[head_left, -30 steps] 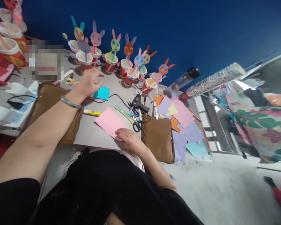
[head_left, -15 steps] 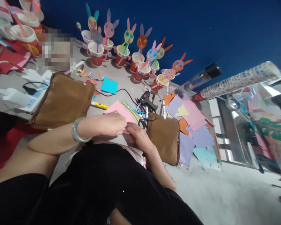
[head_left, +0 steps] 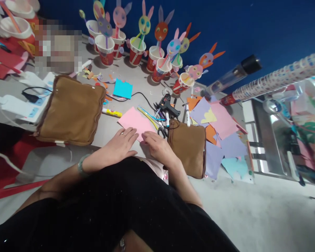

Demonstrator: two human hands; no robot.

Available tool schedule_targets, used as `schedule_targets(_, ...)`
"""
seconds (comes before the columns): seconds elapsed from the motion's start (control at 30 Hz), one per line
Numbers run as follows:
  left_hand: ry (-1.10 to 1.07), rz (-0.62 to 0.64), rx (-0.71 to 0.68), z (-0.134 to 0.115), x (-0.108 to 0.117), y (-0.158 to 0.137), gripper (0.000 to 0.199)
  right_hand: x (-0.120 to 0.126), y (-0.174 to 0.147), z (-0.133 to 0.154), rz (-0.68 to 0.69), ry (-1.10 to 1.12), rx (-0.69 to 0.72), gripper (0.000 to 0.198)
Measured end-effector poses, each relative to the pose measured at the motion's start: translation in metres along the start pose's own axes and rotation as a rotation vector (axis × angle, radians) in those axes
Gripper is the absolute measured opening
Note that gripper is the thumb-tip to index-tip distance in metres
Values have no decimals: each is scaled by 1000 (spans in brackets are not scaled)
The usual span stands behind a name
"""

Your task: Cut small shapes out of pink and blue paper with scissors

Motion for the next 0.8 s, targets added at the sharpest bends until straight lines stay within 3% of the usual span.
schedule_targets(0.23, 57, -3, -29, 0, -2, -3, 65, 31, -9, -9, -45, -92, -26, 33)
schedule_targets(0.53, 59, -126, -93, -7, -15, 1, 70, 77, 1, -48, -34, -410, -121, 21)
schedule_targets(0.67, 69, -200, -109, -6, -22, 1, 71, 93, 36, -90, -87, -471, -328, 21)
schedule_targets(0.8, 82, -251, -128, -6, -22, 0, 72, 106, 98, -130, -95, -539, -581, 26)
Point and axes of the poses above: each hand's wrist, its own y-axis towards the middle knuckle, its own x-axis out of the back of the hand, z = x × y, the point moved 5 cm from there along y, towards the middle knuckle, and after that the axes turned 1 degree about y, right-handed, at the moved point
